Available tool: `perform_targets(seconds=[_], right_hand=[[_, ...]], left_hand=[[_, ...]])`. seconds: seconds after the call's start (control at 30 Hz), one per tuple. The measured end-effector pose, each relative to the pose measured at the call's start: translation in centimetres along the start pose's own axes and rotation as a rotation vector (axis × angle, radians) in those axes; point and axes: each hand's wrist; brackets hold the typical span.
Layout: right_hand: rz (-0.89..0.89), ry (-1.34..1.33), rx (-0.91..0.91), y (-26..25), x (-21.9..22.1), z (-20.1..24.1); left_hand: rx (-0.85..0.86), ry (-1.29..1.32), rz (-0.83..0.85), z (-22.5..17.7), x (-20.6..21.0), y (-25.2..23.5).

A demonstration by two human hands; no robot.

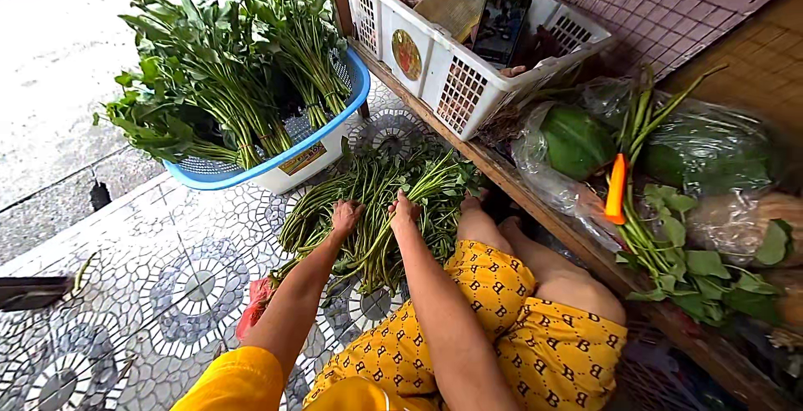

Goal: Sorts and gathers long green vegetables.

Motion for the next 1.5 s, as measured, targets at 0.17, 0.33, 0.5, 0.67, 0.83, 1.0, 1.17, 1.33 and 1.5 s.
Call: perform_targets(seconds=[0.17,0.33,0.5,0.67,0.83,1.0,1.17,1.33,1.5], right_hand=[[0.002,-0.027,-0.004,0.0,0.0,0.0],[0.039,-0.078,-0.01,-0.2,0.2,0.1],[0.162,-0.127,-0.025,0.0,0.4,-0.1],[0.315,-0.11,-0.041,-0.3,0.5,-0.5],[0.321,-0.134,-0.026,-0.2,0.6,-0.6],[0.324,-0.129,-0.048,-0.2,0.6,-0.8],[0.296,-0.086,-0.044,-0.2,0.6,-0.8],[0.356,-0.112,-0.034,-0.4,0.5,-0.9],[0.385,-0.092,-0.016,-0.2,0.2,-0.8]], left_hand=[[-0.041,0.053,-0.027,-1.6,-0.9,0.7],[0.111,0.517,-0.192,-2.9,-2.7,4.2],[0.197,0.657,-0.292,-2.8,-4.5,7.2],[0.228,0.687,-0.257,-3.7,-5.1,8.7],[0.244,0.724,-0.219,-5.1,-4.2,9.5],[0.266,0.687,-0.197,-6.2,-3.4,10.2],[0.388,0.418,-0.207,-6.4,-3.2,10.5],[0.504,0.26,-0.275,-6.5,-2.8,10.4],[0.474,0.21,-0.223,-6.5,-2.5,10.5]])
Point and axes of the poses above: each hand's wrist, its own y-axis away from the middle knuckle, its own x-axis out of the palm, z = x × y, and after that the axes turned 7 degrees about x, right-handed
